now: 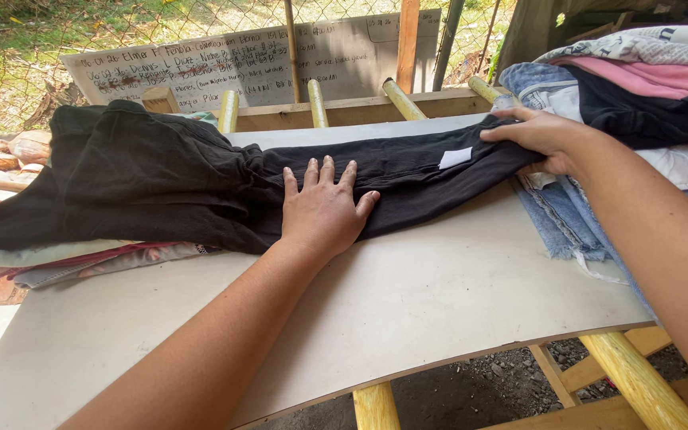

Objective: The person folds a black t-shirt on a white table. They smooth the fabric, fold the sleeves inward, fold the shirt in half, and then fold it again into a compact rectangle. The folded shirt is placed on a stack of other folded clothes.

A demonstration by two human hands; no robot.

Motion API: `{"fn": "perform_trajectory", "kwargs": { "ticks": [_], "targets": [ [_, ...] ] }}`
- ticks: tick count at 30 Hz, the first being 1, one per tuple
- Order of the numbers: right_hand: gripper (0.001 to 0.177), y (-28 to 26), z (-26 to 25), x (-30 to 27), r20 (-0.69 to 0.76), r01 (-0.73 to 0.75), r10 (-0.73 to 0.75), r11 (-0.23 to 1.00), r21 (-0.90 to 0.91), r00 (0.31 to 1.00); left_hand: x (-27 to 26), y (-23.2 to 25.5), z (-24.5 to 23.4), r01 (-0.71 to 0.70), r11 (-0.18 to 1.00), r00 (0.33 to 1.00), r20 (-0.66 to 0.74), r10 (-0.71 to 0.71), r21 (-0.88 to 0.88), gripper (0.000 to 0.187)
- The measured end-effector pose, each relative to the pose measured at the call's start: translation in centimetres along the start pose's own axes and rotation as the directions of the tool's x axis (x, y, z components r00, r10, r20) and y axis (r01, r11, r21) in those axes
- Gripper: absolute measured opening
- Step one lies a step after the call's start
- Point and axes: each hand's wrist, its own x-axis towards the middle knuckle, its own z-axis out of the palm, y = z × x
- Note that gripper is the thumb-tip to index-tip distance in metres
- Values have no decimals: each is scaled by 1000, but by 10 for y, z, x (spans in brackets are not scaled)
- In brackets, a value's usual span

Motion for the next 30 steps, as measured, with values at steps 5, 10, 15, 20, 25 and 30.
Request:
{"fn": "perform_trajectory", "kwargs": {
  "ticks": [5, 10, 15, 20, 25, 30],
  "targets": [
    [57, 9, -21, -23, -35, 218, -216, 942, 256, 976, -6, 13, -14, -93, 993, 990, -117, 84, -71, 76],
    [38, 3, -62, -70, -8, 356, -373, 880, 314, 928, -33, 63, -47, -518, 847, 770, -496, 401, -118, 70],
    [40, 12, -63, -82, -79, 333, -326, 887, 319, 942, -51, 88, -90, -397, 832, 915, -234, 328, -386, 42],
    [40, 17, -54, -78, -98, 304, -289, 879, 368, 952, -76, 79, -72, -572, 704, 774, 4, 633, -421, 43],
    [41, 16, -64, -85, -125, 382, -361, 878, 289, 924, -58, 45, -48, -54, 948, 921, 352, 168, -313, 66],
    [42, 23, -80, -92, -165, 383, -349, 881, 277, 923, -26, -7, -41, 228, 969, 937, 293, -191, -98, 66]
  ]
}}
